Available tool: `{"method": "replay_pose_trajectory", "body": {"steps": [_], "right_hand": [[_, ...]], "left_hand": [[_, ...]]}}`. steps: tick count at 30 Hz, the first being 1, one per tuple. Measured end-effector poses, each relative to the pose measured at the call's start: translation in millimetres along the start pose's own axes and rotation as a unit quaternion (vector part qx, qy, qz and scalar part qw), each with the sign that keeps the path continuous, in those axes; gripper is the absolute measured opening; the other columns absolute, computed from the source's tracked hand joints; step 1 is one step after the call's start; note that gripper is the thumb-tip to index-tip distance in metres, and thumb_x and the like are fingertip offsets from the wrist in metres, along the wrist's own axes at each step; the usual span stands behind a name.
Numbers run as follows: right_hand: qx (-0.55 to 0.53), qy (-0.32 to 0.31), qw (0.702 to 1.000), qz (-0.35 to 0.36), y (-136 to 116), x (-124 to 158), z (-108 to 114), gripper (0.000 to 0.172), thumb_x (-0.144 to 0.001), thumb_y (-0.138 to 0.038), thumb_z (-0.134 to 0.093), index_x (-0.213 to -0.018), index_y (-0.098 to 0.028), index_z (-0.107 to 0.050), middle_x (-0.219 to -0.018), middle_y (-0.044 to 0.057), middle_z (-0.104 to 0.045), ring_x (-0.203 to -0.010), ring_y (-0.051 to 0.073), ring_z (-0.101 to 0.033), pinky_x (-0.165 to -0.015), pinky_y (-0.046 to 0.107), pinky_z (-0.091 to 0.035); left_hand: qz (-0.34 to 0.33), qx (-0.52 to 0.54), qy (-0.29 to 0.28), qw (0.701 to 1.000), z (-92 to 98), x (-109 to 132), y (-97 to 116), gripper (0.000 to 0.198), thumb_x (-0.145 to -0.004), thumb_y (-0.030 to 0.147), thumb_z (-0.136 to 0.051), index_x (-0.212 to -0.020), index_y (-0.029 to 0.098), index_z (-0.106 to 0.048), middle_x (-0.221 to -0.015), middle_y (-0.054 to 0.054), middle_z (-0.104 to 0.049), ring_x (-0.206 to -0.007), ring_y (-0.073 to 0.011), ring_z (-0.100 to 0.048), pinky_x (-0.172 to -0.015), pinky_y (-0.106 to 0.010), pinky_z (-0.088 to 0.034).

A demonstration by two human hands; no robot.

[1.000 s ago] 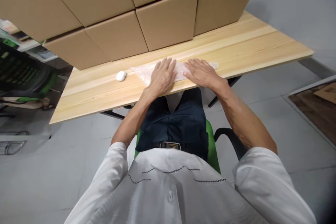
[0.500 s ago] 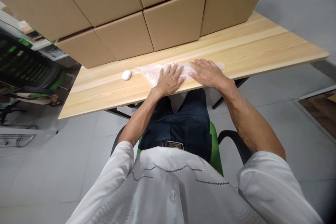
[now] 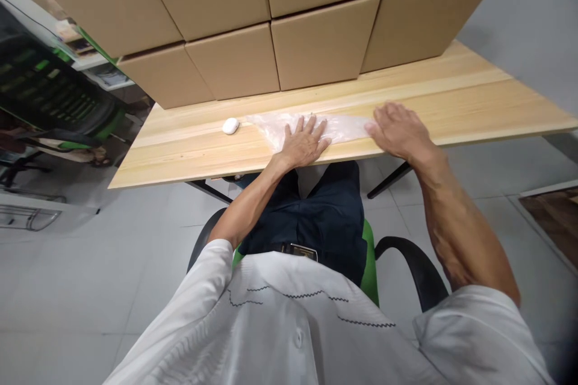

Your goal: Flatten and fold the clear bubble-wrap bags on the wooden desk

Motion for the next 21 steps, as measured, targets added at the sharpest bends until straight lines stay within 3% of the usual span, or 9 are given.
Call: {"method": "replay_pose_trajectory", "body": {"steps": [2, 4, 7, 9, 14, 21], "right_hand": [[0.002, 0.071, 0.997, -0.014, -13.6, 5.5, 21.4, 0.085, -0.131, -0.054, -0.031, -0.195, -0.002, -0.048, -0.206, 0.035, -0.037, -0.196, 0.051, -0.032, -0.157, 0.074, -0.027], [-0.034, 0.09, 0.994, 0.047, -52.0, 5.0, 27.0, 0.084, -0.132, -0.055, -0.032, -0.197, -0.004, -0.046, -0.206, 0.033, -0.039, -0.197, 0.05, -0.031, -0.158, 0.076, -0.025], [-0.133, 0.014, 0.977, 0.167, -120.3, -4.4, 6.7, 0.085, -0.132, -0.069, -0.027, -0.201, -0.024, -0.046, -0.209, 0.017, -0.041, -0.198, 0.045, -0.031, -0.158, 0.078, -0.028], [-0.172, -0.027, 0.967, 0.184, -144.6, -13.1, -9.4, 0.093, -0.13, -0.077, -0.02, -0.201, -0.024, -0.047, -0.209, 0.016, -0.042, -0.198, 0.044, -0.03, -0.158, 0.078, -0.027], [-0.185, -0.06, 0.971, 0.142, -141.2, -25.6, -33.1, 0.095, -0.13, -0.074, -0.015, -0.202, -0.018, -0.044, -0.211, 0.016, -0.034, -0.2, 0.041, -0.026, -0.162, 0.075, -0.018], [-0.123, -0.042, 0.981, 0.142, -135.6, -32.1, -42.7, 0.087, -0.131, -0.058, -0.019, -0.202, -0.012, -0.042, -0.208, 0.019, -0.04, -0.198, 0.04, -0.033, -0.161, 0.073, -0.024]], "left_hand": [[0.004, -0.001, 0.001, 1.0, -2.0, -1.3, 0.7, 0.079, -0.134, 0.057, -0.037, -0.207, 0.031, -0.028, -0.217, -0.01, -0.017, -0.204, -0.0447, -0.012, -0.16, -0.083, -0.02], [0.009, 0.0, 0.006, 1.0, -2.6, -3.0, 2.2, 0.079, -0.134, 0.058, -0.034, -0.208, 0.031, -0.026, -0.218, -0.01, -0.016, -0.204, -0.0448, -0.012, -0.16, -0.083, -0.019], [0.011, -0.01, -0.007, 1.0, -5.7, -5.1, 6.2, 0.08, -0.133, 0.053, -0.036, -0.208, 0.028, -0.025, -0.218, -0.011, -0.013, -0.204, -0.0463, -0.009, -0.16, -0.085, -0.016], [-0.004, -0.027, -0.023, 0.999, -9.4, -5.9, 10.5, 0.082, -0.13, 0.048, -0.043, -0.208, 0.028, -0.026, -0.218, -0.01, -0.011, -0.204, -0.0473, -0.006, -0.16, -0.087, -0.013], [-0.02, -0.019, -0.009, 1.0, -10.2, -6.6, 9.8, 0.085, -0.128, 0.041, -0.043, -0.209, 0.024, -0.019, -0.218, -0.012, -0.014, -0.204, -0.0472, -0.007, -0.16, -0.085, -0.014], [-0.006, -0.007, 0.007, 1.0, -10.2, 7.2, -7.0, 0.081, -0.131, 0.047, -0.037, -0.206, 0.016, -0.029, -0.217, -0.017, -0.017, -0.203, -0.0452, -0.014, -0.164, -0.075, -0.016]]}}
Point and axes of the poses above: each hand's wrist, its own x-axis away from the middle knuckle, its own z-axis out of the back of the hand, y = z × x, the point moved 10 cm from there along -x, towards the middle knuckle
